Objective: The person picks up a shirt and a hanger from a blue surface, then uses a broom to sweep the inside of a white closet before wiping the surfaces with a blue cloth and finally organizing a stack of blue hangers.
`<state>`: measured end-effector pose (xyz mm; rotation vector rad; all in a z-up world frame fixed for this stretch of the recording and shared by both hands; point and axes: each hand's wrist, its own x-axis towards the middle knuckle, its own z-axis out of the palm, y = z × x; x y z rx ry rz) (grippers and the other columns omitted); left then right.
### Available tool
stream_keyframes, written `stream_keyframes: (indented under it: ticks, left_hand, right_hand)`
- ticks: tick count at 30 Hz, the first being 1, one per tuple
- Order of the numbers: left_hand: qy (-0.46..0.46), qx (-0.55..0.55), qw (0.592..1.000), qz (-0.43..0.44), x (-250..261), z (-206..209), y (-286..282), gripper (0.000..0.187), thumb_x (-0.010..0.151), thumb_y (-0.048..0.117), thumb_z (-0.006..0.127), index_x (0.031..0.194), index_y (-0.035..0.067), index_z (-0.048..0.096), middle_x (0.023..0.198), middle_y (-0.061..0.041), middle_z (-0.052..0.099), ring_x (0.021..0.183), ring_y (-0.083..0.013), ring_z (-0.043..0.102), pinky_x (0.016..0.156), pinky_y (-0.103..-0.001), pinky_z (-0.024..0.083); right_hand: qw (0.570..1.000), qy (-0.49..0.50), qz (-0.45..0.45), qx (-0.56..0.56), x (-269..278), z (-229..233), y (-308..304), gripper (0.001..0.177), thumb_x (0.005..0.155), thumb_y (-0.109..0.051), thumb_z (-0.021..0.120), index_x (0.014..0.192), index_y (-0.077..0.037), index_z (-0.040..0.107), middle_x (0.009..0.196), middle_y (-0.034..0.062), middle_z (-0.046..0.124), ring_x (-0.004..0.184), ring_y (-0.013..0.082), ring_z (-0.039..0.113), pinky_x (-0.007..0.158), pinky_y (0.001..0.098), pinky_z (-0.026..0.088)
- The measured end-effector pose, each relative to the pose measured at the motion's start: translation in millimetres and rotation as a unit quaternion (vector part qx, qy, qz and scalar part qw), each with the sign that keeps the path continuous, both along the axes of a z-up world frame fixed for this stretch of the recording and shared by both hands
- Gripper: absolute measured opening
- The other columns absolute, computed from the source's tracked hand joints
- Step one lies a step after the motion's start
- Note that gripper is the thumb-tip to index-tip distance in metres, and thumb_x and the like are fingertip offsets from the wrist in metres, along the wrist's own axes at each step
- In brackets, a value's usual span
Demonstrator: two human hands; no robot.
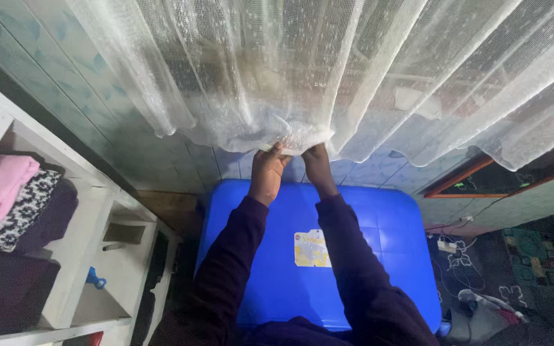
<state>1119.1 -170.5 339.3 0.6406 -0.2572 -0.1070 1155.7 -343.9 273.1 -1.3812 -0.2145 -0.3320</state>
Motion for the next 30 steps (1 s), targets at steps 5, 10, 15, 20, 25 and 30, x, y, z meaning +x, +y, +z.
stream_keyframes:
  ticks: [5,10,15,20,25,30]
  left_hand:
    - [-0.029,-0.017,0.999,0.000,-5,-2,1,0.038,0.103,0.022,0.071,0.107,-0.014,0.063,0.119,-0.018,0.069,0.122,-0.0299,0.067,0.116,-0.051,0.051]
    - [0.008,0.292,0.949,0.123,-6,-27,17,0.050,0.102,0.033,0.066,0.116,-0.014,0.077,0.105,-0.022,0.076,0.101,-0.0247,0.065,0.098,-0.037,0.047]
    - [0.041,0.203,0.972,0.111,-7,-33,27,0.057,0.095,0.035,0.069,0.122,-0.014,0.064,0.115,-0.020,0.069,0.112,-0.0258,0.068,0.103,-0.036,0.049]
    - [0.045,0.205,0.972,0.103,-12,-30,37,0.053,0.094,0.035,0.066,0.124,-0.009,0.062,0.123,-0.017,0.067,0.111,-0.0250,0.070,0.104,-0.038,0.053]
    - [0.038,0.185,0.970,0.151,-14,-40,44,0.046,0.098,0.027,0.068,0.122,-0.011,0.063,0.116,-0.019,0.069,0.109,-0.0243,0.068,0.102,-0.041,0.053]
    - [0.037,0.264,0.948,0.172,-25,-46,56,0.039,0.093,0.020,0.065,0.123,-0.005,0.065,0.114,-0.015,0.071,0.106,-0.0212,0.067,0.098,-0.035,0.052]
  right_hand:
    - [0.794,-0.075,-0.272,-0.538,77,6,-55,0.030,0.090,-0.003,0.065,0.119,0.002,0.067,0.118,0.0218,0.070,0.119,0.0404,0.061,0.104,0.0508,0.047]
    - [0.763,-0.017,-0.288,-0.578,125,31,-91,0.028,0.093,-0.005,0.062,0.120,0.002,0.067,0.117,0.0211,0.070,0.117,0.0393,0.062,0.102,0.0502,0.047]
    - [0.774,-0.013,-0.283,-0.566,142,40,-93,0.027,0.095,-0.006,0.060,0.120,0.001,0.068,0.116,0.0205,0.071,0.114,0.0381,0.063,0.100,0.0497,0.048]
    - [0.794,-0.055,-0.291,-0.531,126,38,-83,0.026,0.098,-0.008,0.058,0.120,0.001,0.068,0.115,0.0199,0.071,0.112,0.0369,0.064,0.098,0.0491,0.048]
    - [0.824,-0.126,-0.288,-0.471,71,28,-61,0.026,0.100,-0.010,0.055,0.120,0.000,0.069,0.114,0.0193,0.071,0.110,0.0358,0.065,0.096,0.0486,0.049]
    - [0.864,-0.179,-0.260,-0.393,-14,19,-23,0.026,0.103,-0.011,0.053,0.120,0.000,0.069,0.113,0.0187,0.071,0.107,0.0346,0.065,0.094,0.0480,0.049]
